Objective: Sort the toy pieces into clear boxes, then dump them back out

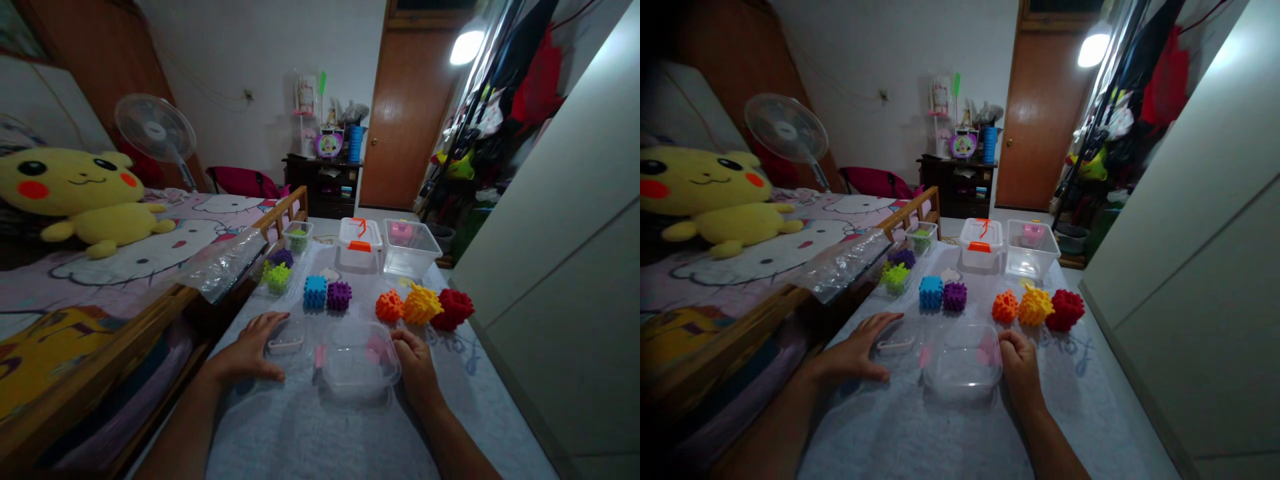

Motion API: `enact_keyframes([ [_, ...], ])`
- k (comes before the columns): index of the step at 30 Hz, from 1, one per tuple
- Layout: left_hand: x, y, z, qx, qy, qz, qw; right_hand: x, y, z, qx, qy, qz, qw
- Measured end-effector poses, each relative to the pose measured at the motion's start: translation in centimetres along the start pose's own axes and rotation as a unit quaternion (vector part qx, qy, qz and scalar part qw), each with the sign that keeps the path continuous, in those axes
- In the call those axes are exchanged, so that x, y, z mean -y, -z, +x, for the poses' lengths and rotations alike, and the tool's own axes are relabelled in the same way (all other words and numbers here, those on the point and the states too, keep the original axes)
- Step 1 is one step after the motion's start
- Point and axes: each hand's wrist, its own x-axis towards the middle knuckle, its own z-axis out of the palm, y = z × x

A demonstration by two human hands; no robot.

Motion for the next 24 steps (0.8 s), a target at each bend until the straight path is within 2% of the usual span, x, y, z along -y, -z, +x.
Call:
enact_keyframes([
  [4, -0.8, 0.0, 0.2, 0.018, 0.041, 0.021, 0.999, 0.4, -0.2, -0.1, 0.019, -0.011, 0.018, 1.0],
  [7, -0.9, -0.3, 0.3, 0.004, 0.032, 0.029, 0.999, 0.7, -0.4, -0.2, 0.033, -0.007, 0.025, 0.999],
  [12, -1.8, -0.4, 0.2, -0.067, 0.007, 0.053, 0.996, 0.6, -0.5, -0.2, 0.025, 0.007, 0.035, 0.999],
  [16, -4.2, 0.4, 0.8, -0.162, -0.003, 0.127, 0.979, 0.3, -0.4, 0.0, 0.034, 0.009, 0.038, 0.999],
  [18, -5.5, 1.2, 1.8, -0.178, -0.026, 0.159, 0.971, 0.2, -0.4, 0.1, 0.037, 0.005, 0.041, 0.998],
  [20, -6.7, 2.0, 3.4, -0.159, -0.061, 0.178, 0.969, 0.2, -0.4, 0.1, 0.038, 0.004, 0.041, 0.998],
  [24, -8.0, 3.5, 8.0, -0.091, -0.084, 0.207, 0.97, 0.4, -0.5, 0.1, 0.035, 0.013, 0.028, 0.999],
])
